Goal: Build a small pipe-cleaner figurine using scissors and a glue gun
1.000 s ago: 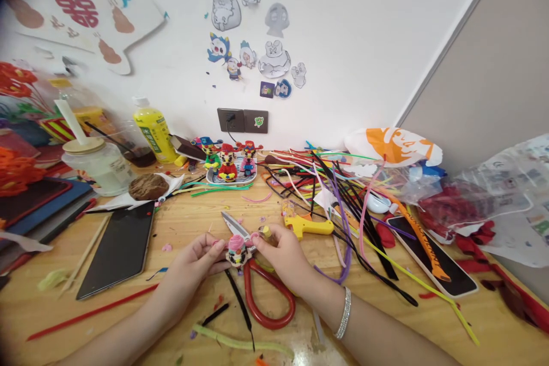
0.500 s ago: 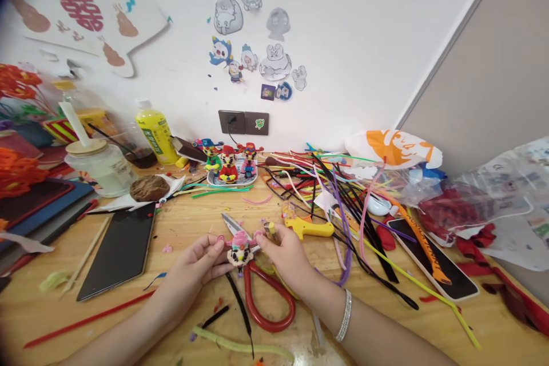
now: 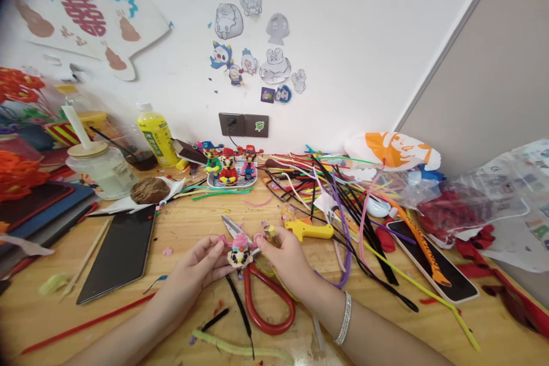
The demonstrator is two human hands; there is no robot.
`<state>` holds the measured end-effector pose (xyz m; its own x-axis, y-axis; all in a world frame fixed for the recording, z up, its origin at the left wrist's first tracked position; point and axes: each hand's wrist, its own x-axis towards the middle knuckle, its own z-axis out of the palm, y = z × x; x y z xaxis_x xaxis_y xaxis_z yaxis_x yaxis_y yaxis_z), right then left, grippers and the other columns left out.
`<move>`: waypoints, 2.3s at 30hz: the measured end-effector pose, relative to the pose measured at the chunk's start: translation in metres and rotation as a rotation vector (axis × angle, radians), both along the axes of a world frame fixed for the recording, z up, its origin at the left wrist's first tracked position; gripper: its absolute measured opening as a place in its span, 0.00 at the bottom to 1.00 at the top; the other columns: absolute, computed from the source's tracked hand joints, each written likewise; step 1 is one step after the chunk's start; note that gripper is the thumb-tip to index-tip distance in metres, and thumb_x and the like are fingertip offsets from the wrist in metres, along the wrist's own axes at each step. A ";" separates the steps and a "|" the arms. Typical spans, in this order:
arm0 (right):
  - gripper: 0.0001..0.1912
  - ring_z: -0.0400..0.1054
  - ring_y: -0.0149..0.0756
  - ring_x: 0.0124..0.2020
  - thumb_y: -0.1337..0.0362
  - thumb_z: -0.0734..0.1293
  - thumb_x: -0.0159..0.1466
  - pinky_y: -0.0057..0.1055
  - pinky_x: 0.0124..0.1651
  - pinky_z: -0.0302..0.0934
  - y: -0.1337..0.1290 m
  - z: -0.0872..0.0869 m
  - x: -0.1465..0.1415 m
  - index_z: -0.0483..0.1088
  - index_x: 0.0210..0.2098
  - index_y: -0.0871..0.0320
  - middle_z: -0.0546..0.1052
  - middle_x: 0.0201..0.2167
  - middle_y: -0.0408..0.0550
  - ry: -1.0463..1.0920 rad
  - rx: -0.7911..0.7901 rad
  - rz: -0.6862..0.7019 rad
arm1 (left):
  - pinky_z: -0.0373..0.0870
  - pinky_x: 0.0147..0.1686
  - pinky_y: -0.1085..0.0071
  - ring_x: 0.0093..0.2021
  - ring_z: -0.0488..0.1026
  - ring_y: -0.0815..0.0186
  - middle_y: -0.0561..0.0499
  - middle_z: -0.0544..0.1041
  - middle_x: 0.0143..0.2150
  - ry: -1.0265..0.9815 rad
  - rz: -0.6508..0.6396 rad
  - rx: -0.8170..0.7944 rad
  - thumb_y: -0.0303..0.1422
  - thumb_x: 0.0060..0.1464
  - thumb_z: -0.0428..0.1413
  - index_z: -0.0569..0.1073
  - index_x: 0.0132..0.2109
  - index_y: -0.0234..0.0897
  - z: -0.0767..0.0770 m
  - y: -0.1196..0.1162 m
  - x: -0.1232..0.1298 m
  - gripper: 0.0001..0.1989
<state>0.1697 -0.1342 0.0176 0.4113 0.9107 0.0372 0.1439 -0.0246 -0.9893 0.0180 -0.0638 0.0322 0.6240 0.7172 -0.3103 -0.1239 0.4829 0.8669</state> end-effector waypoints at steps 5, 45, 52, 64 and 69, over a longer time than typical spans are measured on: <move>0.11 0.65 0.33 0.30 0.57 0.65 0.55 0.29 0.35 0.59 0.000 -0.004 0.000 0.68 0.28 0.60 0.72 0.26 0.43 -0.051 0.036 0.049 | 0.71 0.32 0.72 0.29 0.73 0.69 0.55 0.75 0.26 0.013 -0.024 0.043 0.36 0.37 0.62 0.66 0.30 0.36 -0.003 0.000 0.002 0.15; 0.14 0.57 0.27 0.19 0.54 0.65 0.54 0.24 0.24 0.51 -0.001 0.001 0.001 0.63 0.22 0.59 0.65 0.17 0.38 0.084 0.019 0.047 | 0.71 0.34 0.70 0.27 0.74 0.67 0.53 0.77 0.24 0.001 -0.073 0.023 0.37 0.39 0.61 0.70 0.25 0.34 0.001 0.001 -0.001 0.11; 0.13 0.58 0.27 0.20 0.56 0.63 0.56 0.24 0.24 0.51 -0.001 0.002 0.001 0.65 0.24 0.59 0.67 0.18 0.39 0.087 0.041 0.106 | 0.70 0.33 0.69 0.32 0.73 0.65 0.50 0.77 0.32 -0.025 -0.112 0.045 0.36 0.41 0.60 0.71 0.35 0.34 -0.003 0.003 0.000 0.13; 0.14 0.62 0.29 0.23 0.56 0.64 0.56 0.26 0.30 0.57 -0.001 -0.005 0.001 0.64 0.22 0.60 0.68 0.18 0.40 0.019 0.053 0.113 | 0.66 0.33 0.73 0.33 0.71 0.69 0.51 0.76 0.34 -0.065 -0.293 0.236 0.32 0.40 0.62 0.66 0.42 0.36 -0.018 0.009 -0.001 0.20; 0.13 0.63 0.29 0.24 0.56 0.64 0.56 0.26 0.30 0.57 0.001 -0.003 0.002 0.65 0.23 0.61 0.69 0.19 0.40 0.027 0.037 0.136 | 0.65 0.36 0.70 0.34 0.72 0.67 0.52 0.76 0.34 -0.108 -0.244 0.221 0.31 0.41 0.61 0.61 0.45 0.38 -0.023 0.012 -0.002 0.23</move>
<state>0.1715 -0.1336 0.0142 0.2850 0.9565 0.0621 0.1170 0.0296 -0.9927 0.0158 -0.0519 0.0089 0.8062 0.5852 -0.0872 -0.1243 0.3116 0.9421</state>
